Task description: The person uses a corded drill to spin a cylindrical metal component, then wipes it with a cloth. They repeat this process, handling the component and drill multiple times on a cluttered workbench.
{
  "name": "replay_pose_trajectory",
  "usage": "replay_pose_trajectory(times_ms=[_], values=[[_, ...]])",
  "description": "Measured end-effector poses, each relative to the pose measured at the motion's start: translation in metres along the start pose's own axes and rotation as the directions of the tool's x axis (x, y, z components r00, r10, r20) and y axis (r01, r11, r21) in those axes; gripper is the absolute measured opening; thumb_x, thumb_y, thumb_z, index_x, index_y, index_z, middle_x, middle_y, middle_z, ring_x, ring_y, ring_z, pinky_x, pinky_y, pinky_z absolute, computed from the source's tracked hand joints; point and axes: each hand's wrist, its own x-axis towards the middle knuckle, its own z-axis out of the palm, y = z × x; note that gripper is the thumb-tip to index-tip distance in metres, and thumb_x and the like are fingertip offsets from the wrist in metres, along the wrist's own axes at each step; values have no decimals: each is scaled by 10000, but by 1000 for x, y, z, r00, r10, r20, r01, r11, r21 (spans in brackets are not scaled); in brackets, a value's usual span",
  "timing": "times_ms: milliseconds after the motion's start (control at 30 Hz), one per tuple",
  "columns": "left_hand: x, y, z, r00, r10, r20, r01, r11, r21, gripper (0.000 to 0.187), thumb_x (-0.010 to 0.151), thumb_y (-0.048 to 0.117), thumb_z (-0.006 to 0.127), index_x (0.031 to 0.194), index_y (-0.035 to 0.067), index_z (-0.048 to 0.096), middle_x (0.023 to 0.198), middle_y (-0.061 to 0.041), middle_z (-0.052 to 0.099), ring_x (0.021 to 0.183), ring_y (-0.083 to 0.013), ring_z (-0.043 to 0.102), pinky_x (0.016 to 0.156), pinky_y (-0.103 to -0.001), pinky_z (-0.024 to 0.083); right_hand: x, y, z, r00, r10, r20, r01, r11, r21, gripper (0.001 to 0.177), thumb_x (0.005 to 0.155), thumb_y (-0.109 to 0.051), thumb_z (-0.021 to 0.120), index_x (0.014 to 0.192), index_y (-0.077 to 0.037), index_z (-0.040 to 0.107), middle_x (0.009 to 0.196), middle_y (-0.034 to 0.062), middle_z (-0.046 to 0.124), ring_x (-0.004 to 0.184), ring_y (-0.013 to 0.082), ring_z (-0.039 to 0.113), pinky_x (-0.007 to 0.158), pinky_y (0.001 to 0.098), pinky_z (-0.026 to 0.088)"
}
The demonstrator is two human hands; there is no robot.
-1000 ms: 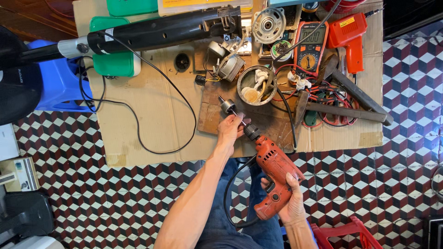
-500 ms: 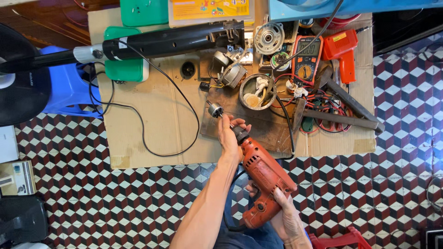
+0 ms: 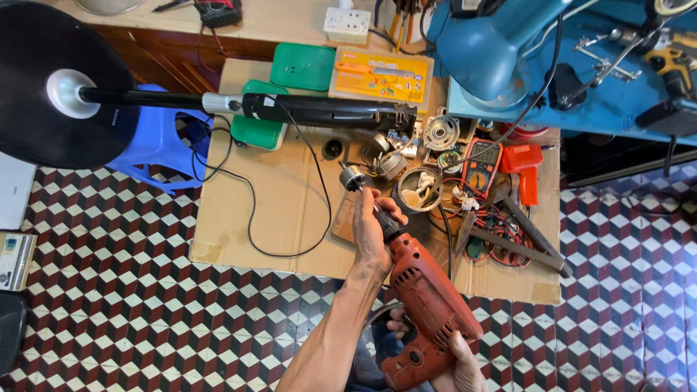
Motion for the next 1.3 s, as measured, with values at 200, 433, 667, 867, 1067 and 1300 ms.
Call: replay_pose_trajectory(times_ms=[200, 433, 667, 867, 1067, 1300], values=[[-37, 22, 41, 983, 153, 99, -157, 987, 35, 301, 1077, 377, 468, 1059, 77, 454, 675, -65, 570, 535, -172, 546, 518, -336, 503, 3, -5, -3, 971, -84, -223, 61, 992, -107, 882, 887, -606, 559, 1473, 34, 399, 1127, 313, 673, 950, 442, 696, 718, 587, 632], [-52, 26, 51, 974, 198, 109, -202, 979, 27, 298, 1084, 370, 456, 1057, 74, 450, 663, -55, 563, 517, -164, 541, 504, -333, 507, -3, 1, 0, 962, -210, -174, 210, 977, -20, 839, 1001, -621, 570, 1444, 82, 457, 872, 252, 639, 755, 373, 686, 601, 489, 624], [-55, 20, 48, 977, 180, 110, -186, 981, 47, 262, 1089, 347, 438, 1076, 86, 461, 687, -38, 563, 551, -144, 543, 532, -336, 521, -5, -8, -10, 967, -154, -204, 131, 984, -123, 874, 913, -638, 576, 1414, 68, 458, 856, 242, 662, 755, 352, 714, 535, 468, 638], [-50, 14, 46, 982, 168, 92, -172, 984, 47, 260, 1091, 320, 446, 1070, 63, 476, 668, -40, 551, 543, -150, 539, 524, -345, 517, -10, -7, -12, 951, -233, -203, 195, 962, -190, 813, 915, -543, 616, 1411, 81, 456, 957, 273, 683, 785, 346, 727, 565, 500, 655], [-49, 12, 44, 981, 158, 113, -167, 983, 79, 251, 1060, 306, 491, 1103, 59, 505, 643, -27, 532, 541, -144, 549, 529, -337, 535, -12, -15, -6, 930, -287, -229, 214, 931, -296, 765, 887, -396, 704, 1410, 114, 476, 1057, 333, 685, 867, 388, 750, 627, 550, 661], [-79, 24, 59, 952, -28, 306, -10, 993, 120, 295, 929, 239, 738, 1105, 75, 568, 758, -22, 634, 663, -124, 653, 666, -311, 607, -19, -23, 8, 897, -169, -409, 125, 983, -131, 793, 786, -453, 637, 1423, -8, 478, 993, 235, 666, 709, 348, 722, 572, 537, 661]])
